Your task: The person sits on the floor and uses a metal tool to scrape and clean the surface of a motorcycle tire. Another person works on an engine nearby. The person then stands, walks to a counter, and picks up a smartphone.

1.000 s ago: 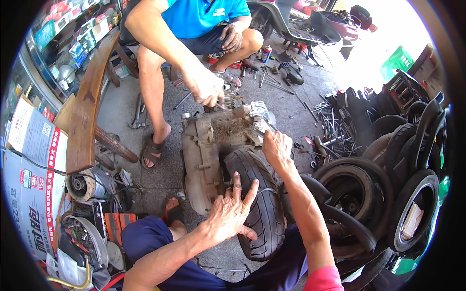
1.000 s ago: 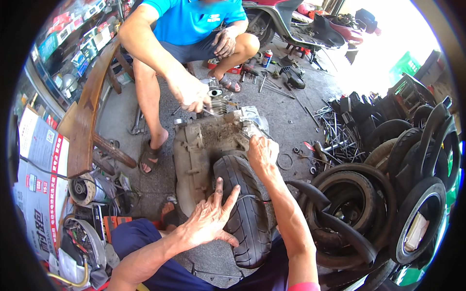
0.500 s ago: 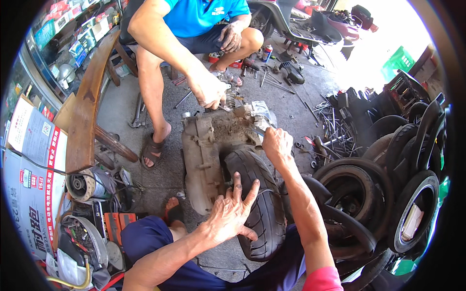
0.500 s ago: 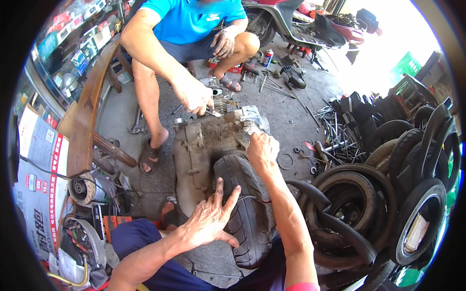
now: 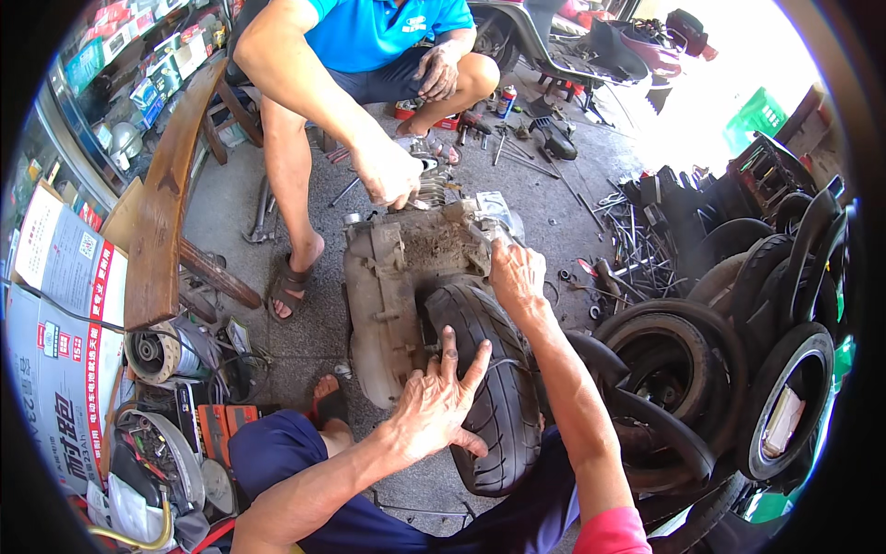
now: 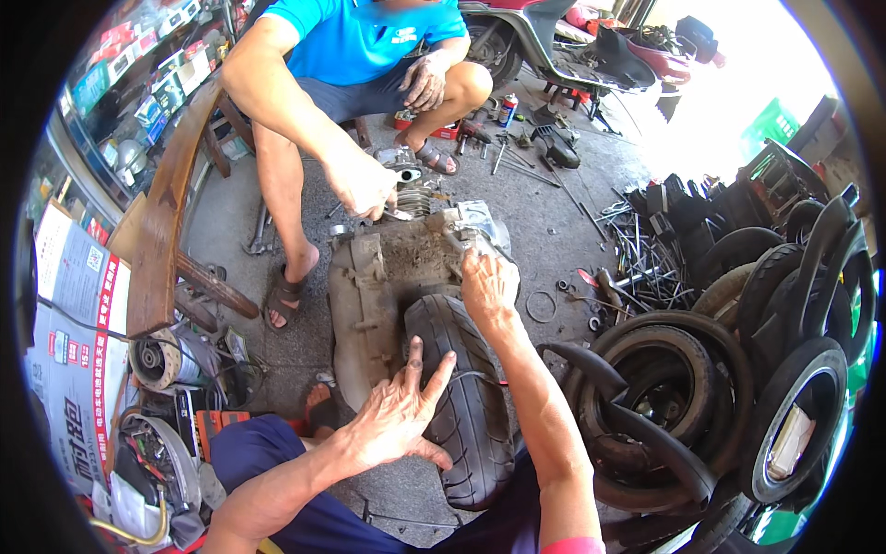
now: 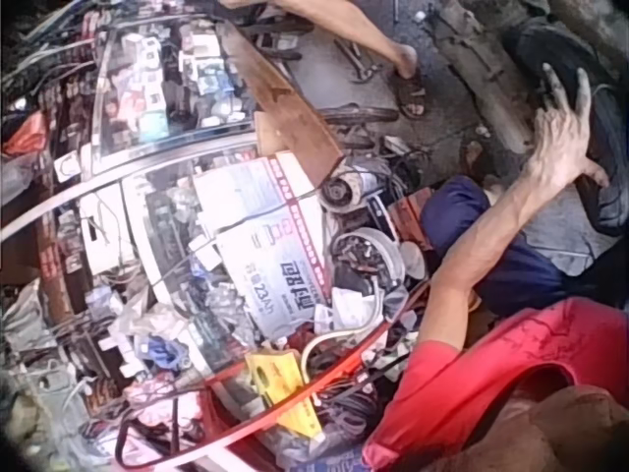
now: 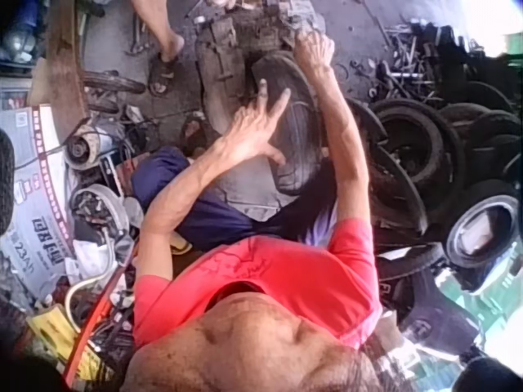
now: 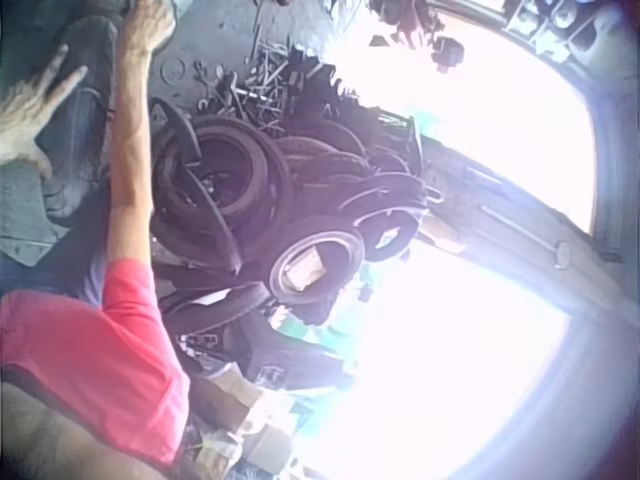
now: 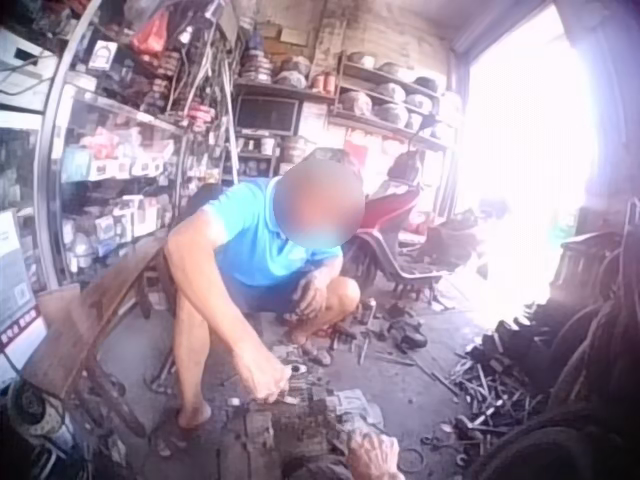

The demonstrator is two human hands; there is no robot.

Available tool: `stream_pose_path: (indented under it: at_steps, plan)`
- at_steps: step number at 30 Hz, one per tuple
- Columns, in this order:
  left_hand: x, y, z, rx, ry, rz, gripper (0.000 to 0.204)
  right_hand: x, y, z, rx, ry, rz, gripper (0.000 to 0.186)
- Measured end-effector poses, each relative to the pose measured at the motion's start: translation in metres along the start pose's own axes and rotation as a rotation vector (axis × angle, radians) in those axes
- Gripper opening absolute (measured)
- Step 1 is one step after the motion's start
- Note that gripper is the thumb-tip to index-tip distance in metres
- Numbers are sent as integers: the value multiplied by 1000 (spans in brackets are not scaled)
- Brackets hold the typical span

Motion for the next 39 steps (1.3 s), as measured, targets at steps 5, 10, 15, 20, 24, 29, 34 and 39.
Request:
stream_pose_path:
  at_steps: [5,10,15,20,24,29,34,39]
  plan:
    - [1,1,2,-22,-6,16,147,2,-5,0,-47,-50,6,10]
    - [-1,1,-1,-4,30,-24,147,4,-5,-8,33,-154,-26,11]
    - [4,-4,-3,-67,108,-18,149,-8,-16,10,-33,-227,19,9]
    - [0,2,-4,-95,168,-67,150,3,2,-2,-24,-159,-50,10]
    - [1,0,-1,-46,75,-20,148,0,-7,8,-34,-217,-75,14]
    - [2,-1,-6,-104,172,-50,150,-11,2,20,-63,-245,-215,19]
    - [2,-2,-5,-97,163,-53,149,1,-4,-15,-104,-143,-223,19]
    - [2,0,2,-25,4,16,147,-8,15,-14,-116,-208,-252,20]
Point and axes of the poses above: each hand's wrist, its own x-axis away from the middle knuckle, its own z-axis out of the back of the hand, y = z × x, the point moved 3 cm from there along -x, towards the middle knuckle, and after that the axes turned 1 degree about x, right-handed, at the moved point
